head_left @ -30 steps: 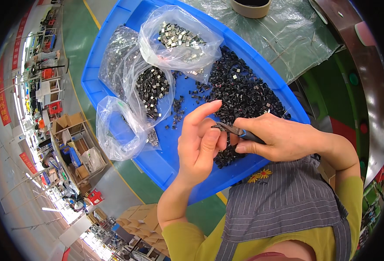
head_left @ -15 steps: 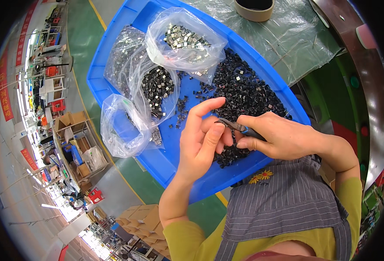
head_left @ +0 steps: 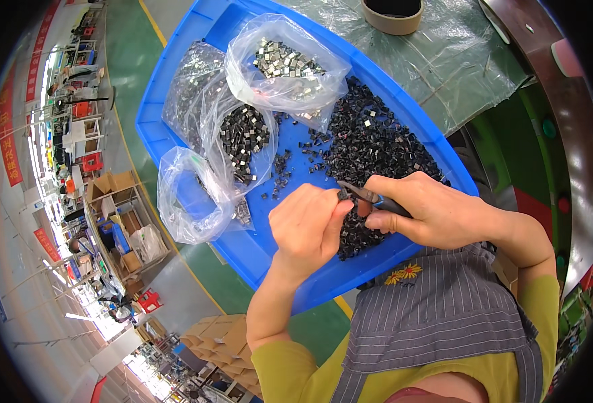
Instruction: Trimming or adjusting small black and silver components using pliers over a blue tray.
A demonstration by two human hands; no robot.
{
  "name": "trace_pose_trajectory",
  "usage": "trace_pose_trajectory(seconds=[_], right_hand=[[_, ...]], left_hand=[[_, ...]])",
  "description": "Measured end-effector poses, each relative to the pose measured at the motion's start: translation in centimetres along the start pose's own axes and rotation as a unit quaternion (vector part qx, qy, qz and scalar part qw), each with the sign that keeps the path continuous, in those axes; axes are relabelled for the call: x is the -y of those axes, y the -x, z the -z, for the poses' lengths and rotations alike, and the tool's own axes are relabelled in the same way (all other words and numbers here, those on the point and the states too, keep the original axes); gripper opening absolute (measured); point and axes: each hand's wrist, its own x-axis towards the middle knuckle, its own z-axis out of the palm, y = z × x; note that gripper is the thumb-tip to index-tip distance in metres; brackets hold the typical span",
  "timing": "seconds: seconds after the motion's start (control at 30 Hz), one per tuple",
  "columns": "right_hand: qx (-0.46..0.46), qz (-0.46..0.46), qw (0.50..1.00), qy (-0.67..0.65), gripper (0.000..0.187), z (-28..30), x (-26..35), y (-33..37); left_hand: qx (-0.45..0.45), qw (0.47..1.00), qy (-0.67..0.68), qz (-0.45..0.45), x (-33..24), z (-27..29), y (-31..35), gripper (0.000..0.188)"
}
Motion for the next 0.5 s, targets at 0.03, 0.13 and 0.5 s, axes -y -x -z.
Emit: trace_pose_trajectory(seconds=[0.03, 0.13, 0.5], right_hand=[[-0.001, 0.000, 1.000, -0.001, 0.026, 0.0, -0.1, 0.0], [-0.011, 0.008, 1.000, -0.003, 0.025, 0.0, -0.1, 0.2], [-0.011, 0.004, 1.000, -0.013, 0.019, 0.2, -0.2, 0.2]], left_hand=[[-0.007, 1.000, -0.008, -0.002, -0.1, 0.0, 0.1, 0.013], [-0.028, 1.000, -0.009, -0.005, -0.8, 0.1, 0.3, 0.010], [-0.091, 0.983, 0.121, 0.105, -1.0, -0.7, 1.1, 0.026]])
